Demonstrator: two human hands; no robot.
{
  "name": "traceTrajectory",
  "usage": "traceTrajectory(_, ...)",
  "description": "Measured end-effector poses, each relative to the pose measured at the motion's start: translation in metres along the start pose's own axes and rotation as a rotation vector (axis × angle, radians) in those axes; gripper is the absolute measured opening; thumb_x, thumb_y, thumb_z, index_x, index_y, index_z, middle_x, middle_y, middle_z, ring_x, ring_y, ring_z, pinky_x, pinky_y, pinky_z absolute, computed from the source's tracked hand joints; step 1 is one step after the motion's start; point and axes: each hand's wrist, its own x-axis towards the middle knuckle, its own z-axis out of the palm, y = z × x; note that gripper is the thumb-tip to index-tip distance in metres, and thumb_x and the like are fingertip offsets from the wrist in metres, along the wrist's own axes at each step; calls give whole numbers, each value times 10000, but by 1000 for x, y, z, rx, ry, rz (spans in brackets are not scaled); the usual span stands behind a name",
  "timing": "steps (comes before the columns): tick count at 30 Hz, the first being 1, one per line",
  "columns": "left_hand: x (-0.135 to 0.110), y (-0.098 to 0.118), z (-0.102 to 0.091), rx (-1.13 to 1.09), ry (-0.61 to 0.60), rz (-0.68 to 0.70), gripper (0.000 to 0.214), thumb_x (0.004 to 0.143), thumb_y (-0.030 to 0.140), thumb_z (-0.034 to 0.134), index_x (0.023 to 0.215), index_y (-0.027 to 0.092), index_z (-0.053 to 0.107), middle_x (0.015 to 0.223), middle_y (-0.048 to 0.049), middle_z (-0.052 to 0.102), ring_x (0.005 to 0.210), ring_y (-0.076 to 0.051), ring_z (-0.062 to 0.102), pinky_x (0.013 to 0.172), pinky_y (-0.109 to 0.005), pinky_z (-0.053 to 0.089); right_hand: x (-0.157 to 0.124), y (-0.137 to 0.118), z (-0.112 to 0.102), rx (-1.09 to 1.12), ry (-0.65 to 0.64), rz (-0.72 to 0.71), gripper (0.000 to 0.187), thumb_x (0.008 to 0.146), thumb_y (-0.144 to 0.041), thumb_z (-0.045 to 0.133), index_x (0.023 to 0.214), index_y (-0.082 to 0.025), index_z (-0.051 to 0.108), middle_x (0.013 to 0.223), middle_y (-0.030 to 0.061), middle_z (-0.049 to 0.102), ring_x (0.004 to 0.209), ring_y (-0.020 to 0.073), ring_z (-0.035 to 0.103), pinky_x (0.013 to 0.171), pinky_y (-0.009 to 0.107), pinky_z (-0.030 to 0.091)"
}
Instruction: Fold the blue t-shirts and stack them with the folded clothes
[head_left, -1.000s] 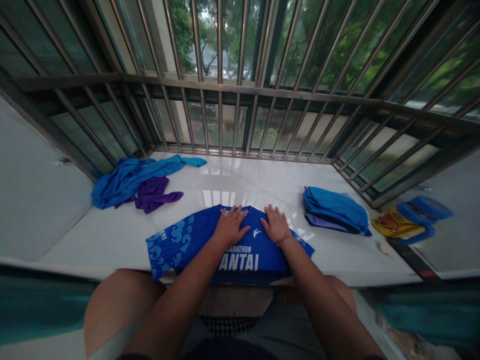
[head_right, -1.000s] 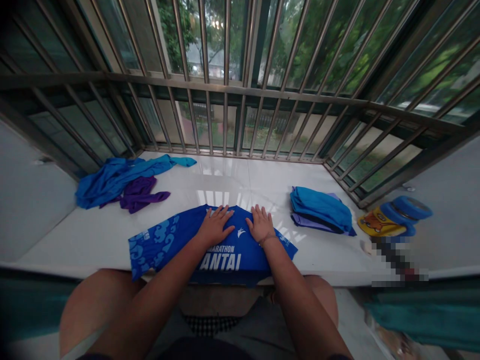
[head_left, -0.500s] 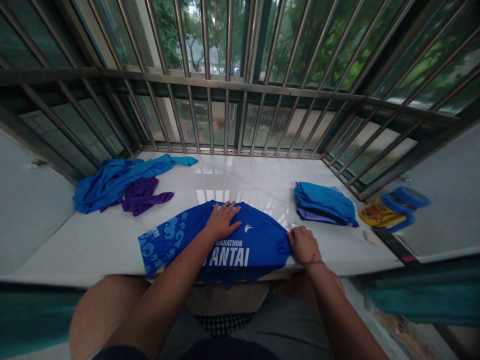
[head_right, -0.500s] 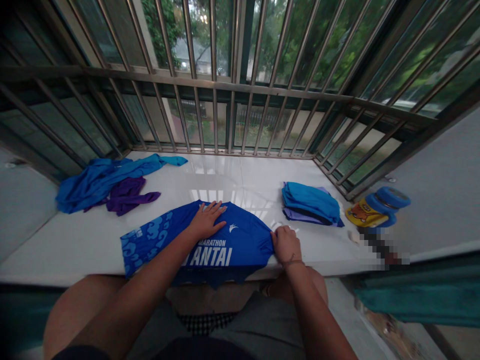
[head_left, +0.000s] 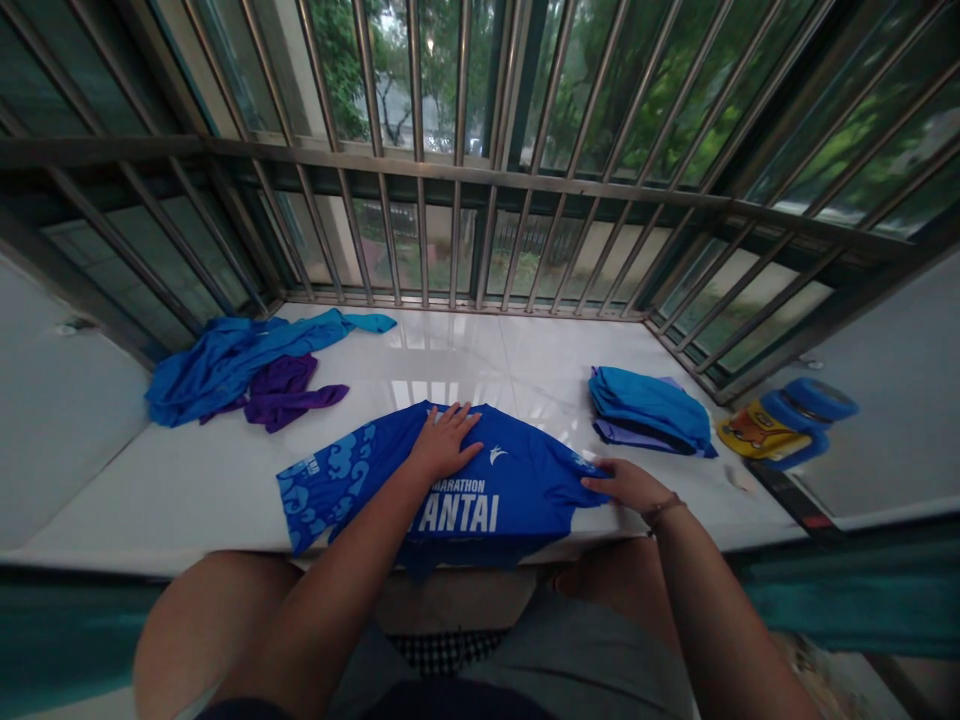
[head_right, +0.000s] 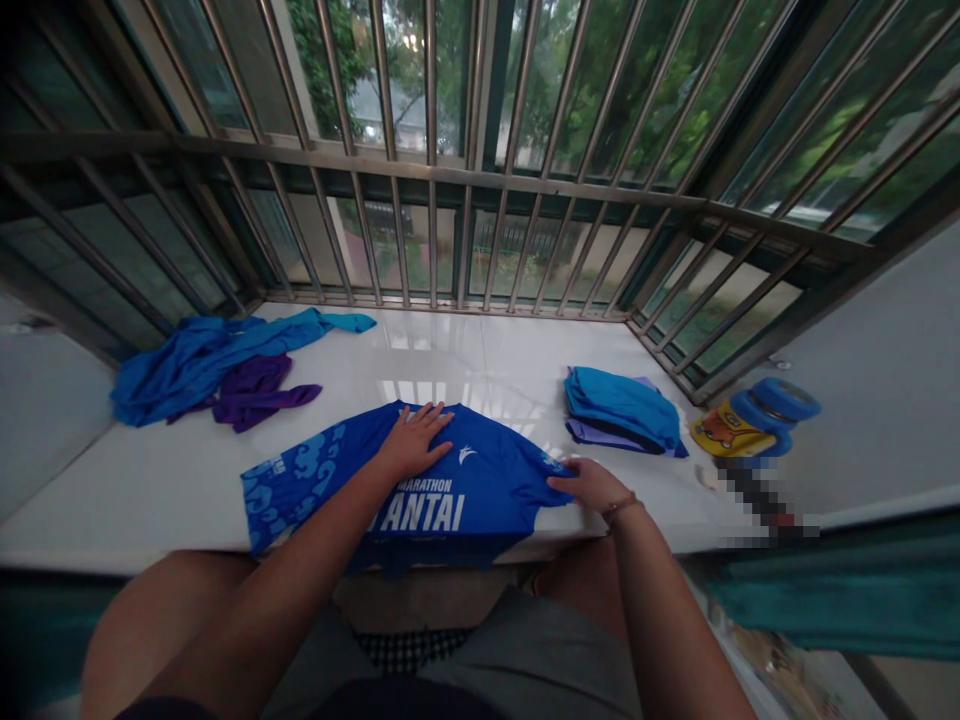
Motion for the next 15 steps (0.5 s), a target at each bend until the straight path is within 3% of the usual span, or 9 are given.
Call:
traceTrajectory(3, 3, -3, 2, 0, 8, 7, 740, 1080, 703, 399, 1729, 347, 393, 1834, -55, 297, 1696, -360, 251, 1364, -692, 96, -3, 7, 2, 109, 52, -3, 320, 867, -445, 768, 914, -130, 797, 707, 42, 755, 627, 181, 656, 568, 266, 495)
traceTrajectory(7, 13, -10, 0, 2, -6, 11, 731, 1077, 701, 408, 1724, 360, 402, 1832, -51, 304, 1694, -360, 258, 1362, -692, 102, 7, 4, 16, 156, 176, -56, 414, 988, -509, 605, 1022, -142, 793, 889, 74, 812, 807, 211, 741, 690, 277, 569)
traceTrajectory(10, 27, -17, -6, 13, -18, -29, 719, 1080, 679, 418, 1721, 353, 412, 1834, -62, 290, 1695, -362, 259, 1355, -707, 99, 27, -7, 23, 123, 282, -55, 475, 1040, -527, 517, 1126, -138, 776, 930, 85, 808, 828, 224, 752, 704, 299, 581)
traceTrajectory(15, 45, -28, -15, 31, -27, -42, 713, 1077, 644, 448, 1715, 326, 426, 1827, -87, 306, 1688, -360, 281, 1351, -710, 95, 66, -28, 23, -54, 473, -5, 373, 1018, -416, 595, 1099, -104, 784, 1030, 164, 797, 1006, 285, 763, 879, 360, 580)
